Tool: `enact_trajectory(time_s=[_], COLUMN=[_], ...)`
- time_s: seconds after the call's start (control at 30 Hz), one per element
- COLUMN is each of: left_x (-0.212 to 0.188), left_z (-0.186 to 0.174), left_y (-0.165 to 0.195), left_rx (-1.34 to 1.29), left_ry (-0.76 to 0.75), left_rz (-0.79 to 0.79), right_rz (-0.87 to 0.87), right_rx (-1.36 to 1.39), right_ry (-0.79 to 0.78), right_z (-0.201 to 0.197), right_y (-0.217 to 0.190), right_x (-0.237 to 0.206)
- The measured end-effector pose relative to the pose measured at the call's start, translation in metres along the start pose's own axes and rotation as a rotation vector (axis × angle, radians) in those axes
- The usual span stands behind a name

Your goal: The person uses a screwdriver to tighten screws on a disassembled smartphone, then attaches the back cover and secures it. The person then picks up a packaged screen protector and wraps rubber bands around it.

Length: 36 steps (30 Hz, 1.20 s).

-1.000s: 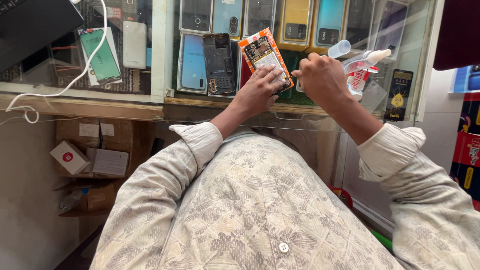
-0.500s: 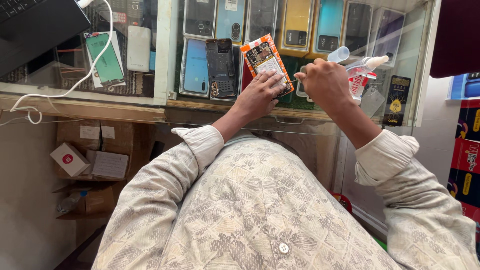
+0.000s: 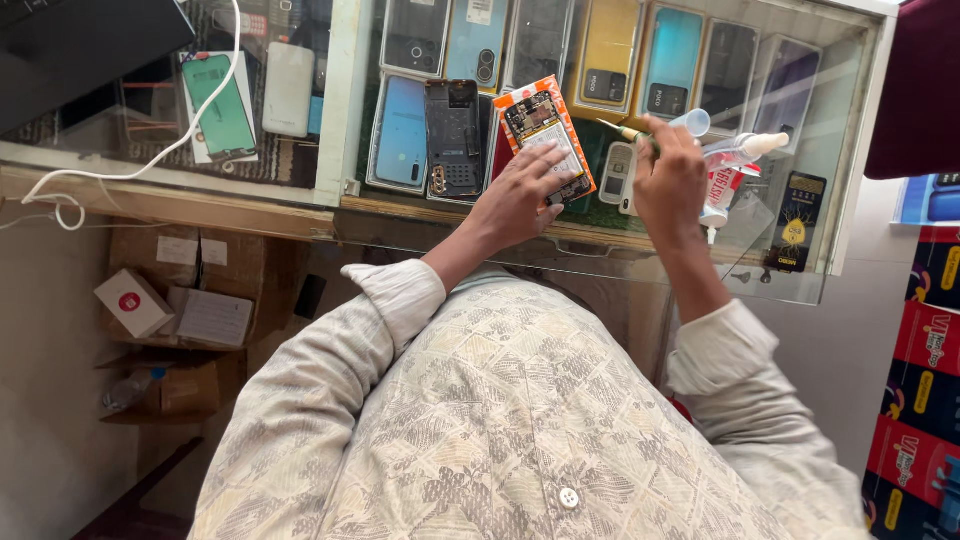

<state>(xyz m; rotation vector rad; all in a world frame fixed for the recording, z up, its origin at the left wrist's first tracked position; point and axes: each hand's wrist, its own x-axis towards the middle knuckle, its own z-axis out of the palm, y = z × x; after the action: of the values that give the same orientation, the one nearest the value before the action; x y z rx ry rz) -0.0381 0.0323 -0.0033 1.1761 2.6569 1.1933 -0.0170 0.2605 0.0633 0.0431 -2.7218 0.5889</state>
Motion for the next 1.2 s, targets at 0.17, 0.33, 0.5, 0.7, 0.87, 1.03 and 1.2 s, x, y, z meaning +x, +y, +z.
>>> enact_trajectory(time_s=[0.17, 0.33, 0.5, 0.7, 0.87, 1.03, 1.2], left_x=[-0.028, -0.07, -0.091, -0.09, -0.093, -0.093, -0.083], left_z=[-0.027, -0.061, -0.071, -0.068, -0.066, -0.061, -0.054], left_y=[0.007, 0.012, 0.024, 0.027, 0.023, 0.014, 0.004], left_rx=[-0.291, -0.388, -0.552, -0.608, -0.655, -0.771, -1.012], left_ry=[0.195, 0.309, 0.368, 0.324, 0.311, 0.382, 0.328], left_rz=[-0.219, -0.416, -0.602, -0.663, -0.704, -0.729, -0.804], right_rz=[0.092, 0.035, -0.078, 0.089, 0.216, 0.247, 0.281], right_rx=[0.07, -0.052, 0.023, -0.09, -0.039, -0.015, 0.119], right_ry=[0.063, 0.12, 0.0, -0.209, -0.276, -0.332, -0.31], right_z=[0.047, 0.062, 0.071, 0.07, 0.069, 0.071, 0.057], right_y=[0.02, 0.011, -0.036, -0.065, -0.066, -0.068, -0.06], right_x=[-0.025, -0.04, -0.036, -0.014, 0.0, 0.007, 0.01])
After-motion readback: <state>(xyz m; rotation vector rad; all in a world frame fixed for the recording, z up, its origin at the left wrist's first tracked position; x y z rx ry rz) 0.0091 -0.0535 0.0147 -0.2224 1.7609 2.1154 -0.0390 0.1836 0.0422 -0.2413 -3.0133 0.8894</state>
